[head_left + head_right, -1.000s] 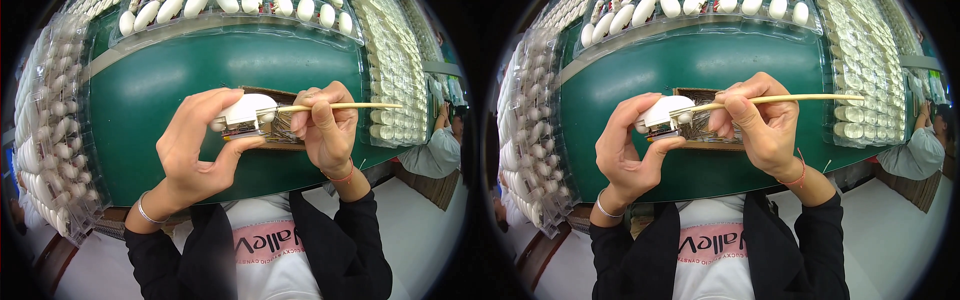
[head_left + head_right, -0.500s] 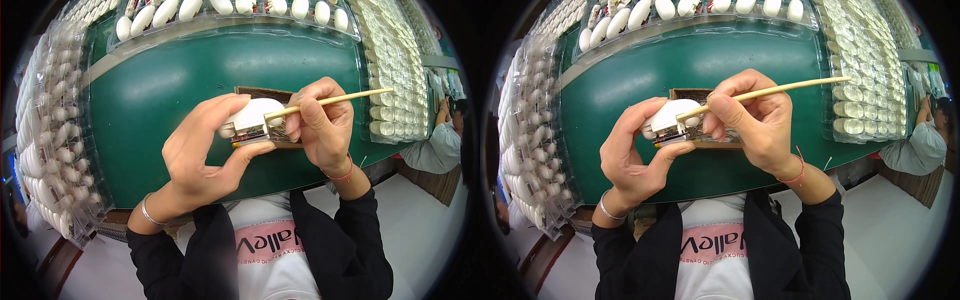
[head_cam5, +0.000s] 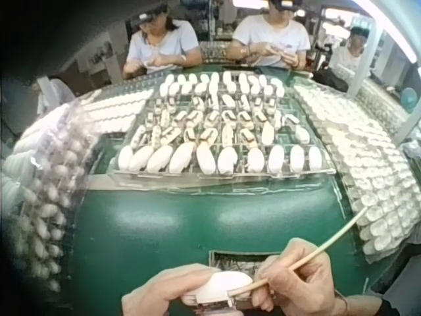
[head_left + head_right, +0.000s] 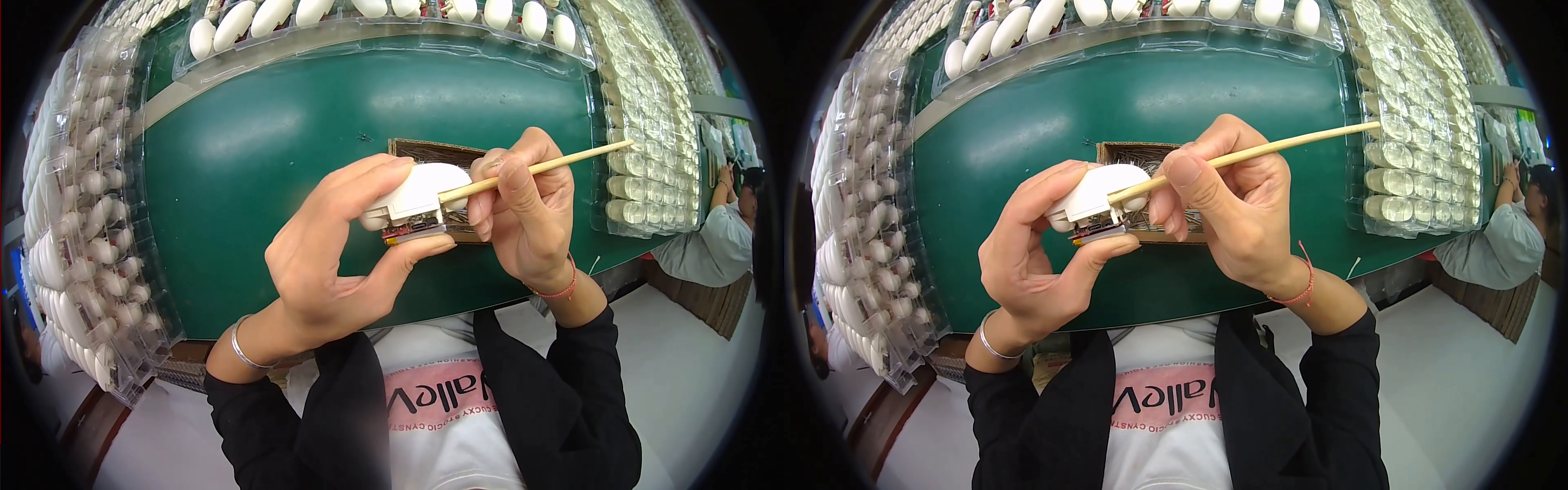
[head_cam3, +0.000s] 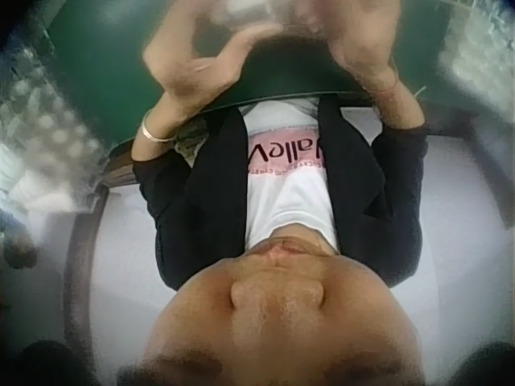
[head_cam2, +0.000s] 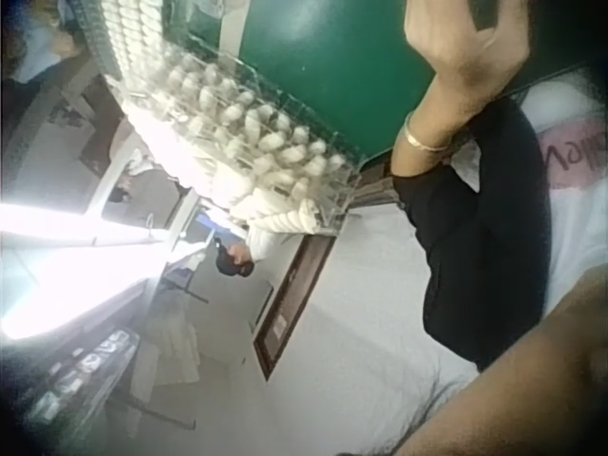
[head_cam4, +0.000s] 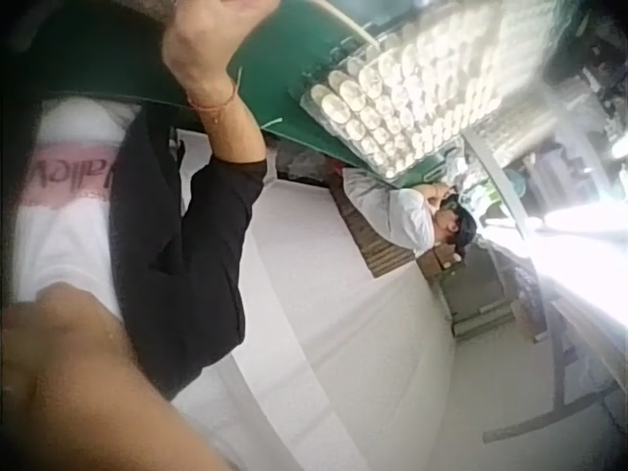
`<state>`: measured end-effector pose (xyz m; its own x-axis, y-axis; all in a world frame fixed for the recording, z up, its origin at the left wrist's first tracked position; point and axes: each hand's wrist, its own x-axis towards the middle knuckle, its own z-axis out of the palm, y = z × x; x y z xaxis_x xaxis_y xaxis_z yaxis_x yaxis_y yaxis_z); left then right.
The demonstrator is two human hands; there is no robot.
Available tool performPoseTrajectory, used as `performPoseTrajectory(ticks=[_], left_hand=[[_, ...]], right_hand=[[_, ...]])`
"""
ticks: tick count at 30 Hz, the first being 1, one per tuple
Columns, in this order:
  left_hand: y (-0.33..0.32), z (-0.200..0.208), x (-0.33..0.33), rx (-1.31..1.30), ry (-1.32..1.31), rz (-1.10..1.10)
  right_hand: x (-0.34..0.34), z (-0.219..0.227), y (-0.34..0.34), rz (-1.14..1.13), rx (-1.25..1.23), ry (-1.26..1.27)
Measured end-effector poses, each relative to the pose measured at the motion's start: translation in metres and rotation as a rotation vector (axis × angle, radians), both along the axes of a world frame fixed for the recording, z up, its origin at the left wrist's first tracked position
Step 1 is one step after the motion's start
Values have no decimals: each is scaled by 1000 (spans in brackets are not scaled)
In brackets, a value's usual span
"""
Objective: The person assembles small electronic components, including circuit boards and batteries, into white plastic oval-shaped housings. This is done by hand, using a thin wooden stick to manipulate the internal components into place.
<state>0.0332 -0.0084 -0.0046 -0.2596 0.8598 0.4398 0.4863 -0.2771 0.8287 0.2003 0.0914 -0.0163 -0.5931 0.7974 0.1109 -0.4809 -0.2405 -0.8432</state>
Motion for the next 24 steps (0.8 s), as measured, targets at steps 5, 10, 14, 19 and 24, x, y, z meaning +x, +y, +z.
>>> performPoseTrajectory(ticks=[5, 10, 14, 19, 24], left_hand=[[1, -3, 2, 27, 0, 3], [2, -2, 1, 66, 74, -15], [0, -3, 0, 85, 133, -30], [1, 0, 3, 11, 5, -26], [-1, -2, 2, -11, 48, -29]], right_hand=[[-1, 0, -6, -41, -76, 32], [-1, 8, -8, -30, -13, -43], [2, 10, -2, 42, 39, -192], [0, 9, -4, 14, -12, -94], [1, 9, -6, -13, -9, -119]])
